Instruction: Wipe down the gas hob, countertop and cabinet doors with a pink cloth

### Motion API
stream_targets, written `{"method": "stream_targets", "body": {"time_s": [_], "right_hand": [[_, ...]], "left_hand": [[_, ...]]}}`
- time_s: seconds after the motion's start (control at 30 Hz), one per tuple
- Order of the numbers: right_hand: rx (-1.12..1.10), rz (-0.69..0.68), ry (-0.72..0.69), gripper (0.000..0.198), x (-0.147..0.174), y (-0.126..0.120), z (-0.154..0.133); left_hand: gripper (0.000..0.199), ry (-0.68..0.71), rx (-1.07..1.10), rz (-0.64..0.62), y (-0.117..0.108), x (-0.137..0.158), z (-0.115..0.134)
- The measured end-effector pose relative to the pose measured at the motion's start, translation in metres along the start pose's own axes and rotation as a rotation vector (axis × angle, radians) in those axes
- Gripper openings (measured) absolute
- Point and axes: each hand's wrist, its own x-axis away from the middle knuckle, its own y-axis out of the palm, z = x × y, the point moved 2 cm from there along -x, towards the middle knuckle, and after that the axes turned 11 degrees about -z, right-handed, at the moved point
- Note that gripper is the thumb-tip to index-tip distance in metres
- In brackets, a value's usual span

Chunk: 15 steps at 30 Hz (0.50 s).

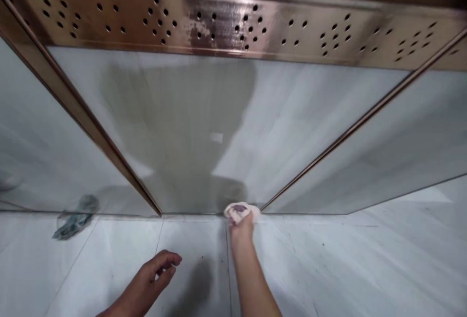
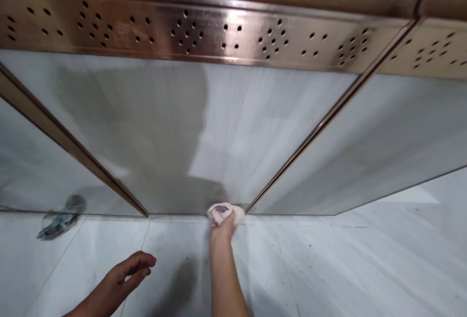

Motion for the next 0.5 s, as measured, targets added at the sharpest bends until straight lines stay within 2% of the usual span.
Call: {"method": "stream_targets", "body": {"time_s": [0.07, 0.13, 0.2, 0.27, 0.33, 0.4, 0.43, 0.47, 0.5], "right_hand": [[-0.025, 0.158, -0.208, 0.032, -0.003, -0.007, -0.056], [-0.024, 0.209, -0.419, 0.048, 0.008, 0.003, -0.105], [0.093, 0.197, -0.667, 0.063, 0.030, 0.027, -0.145], [0.346, 0.189, -0.962, 0.074, 0.061, 0.059, -0.172], [0.618, 0.150, -1.269, 0.074, 0.092, 0.093, -0.179], [0.796, -0.039, -1.510, 0.069, 0.118, 0.121, -0.162], [0.858, -0.201, -1.567, 0.065, 0.128, 0.130, -0.147], [0.909, -0.393, -1.558, 0.062, 0.136, 0.137, -0.128], [0.965, -0.585, -1.492, 0.059, 0.142, 0.141, -0.108]], "left_hand": [[0.031, 0.005, 0.004, -0.022, 0.005, -0.004, -0.001], [0.030, 0.007, 0.004, -0.036, 0.009, -0.005, -0.003], [0.030, 0.006, 0.002, -0.040, 0.011, -0.005, -0.006], [0.029, 0.005, -0.001, -0.037, 0.012, -0.004, -0.007], [0.029, 0.005, 0.003, -0.027, 0.010, -0.003, -0.008], [0.030, 0.004, 0.003, -0.014, 0.010, -0.004, -0.006], [0.031, 0.005, -0.002, -0.013, 0.010, -0.004, -0.005], [0.031, 0.008, -0.007, -0.013, 0.010, -0.006, -0.003], [0.031, 0.016, -0.011, -0.015, 0.011, -0.007, -0.001]]}}
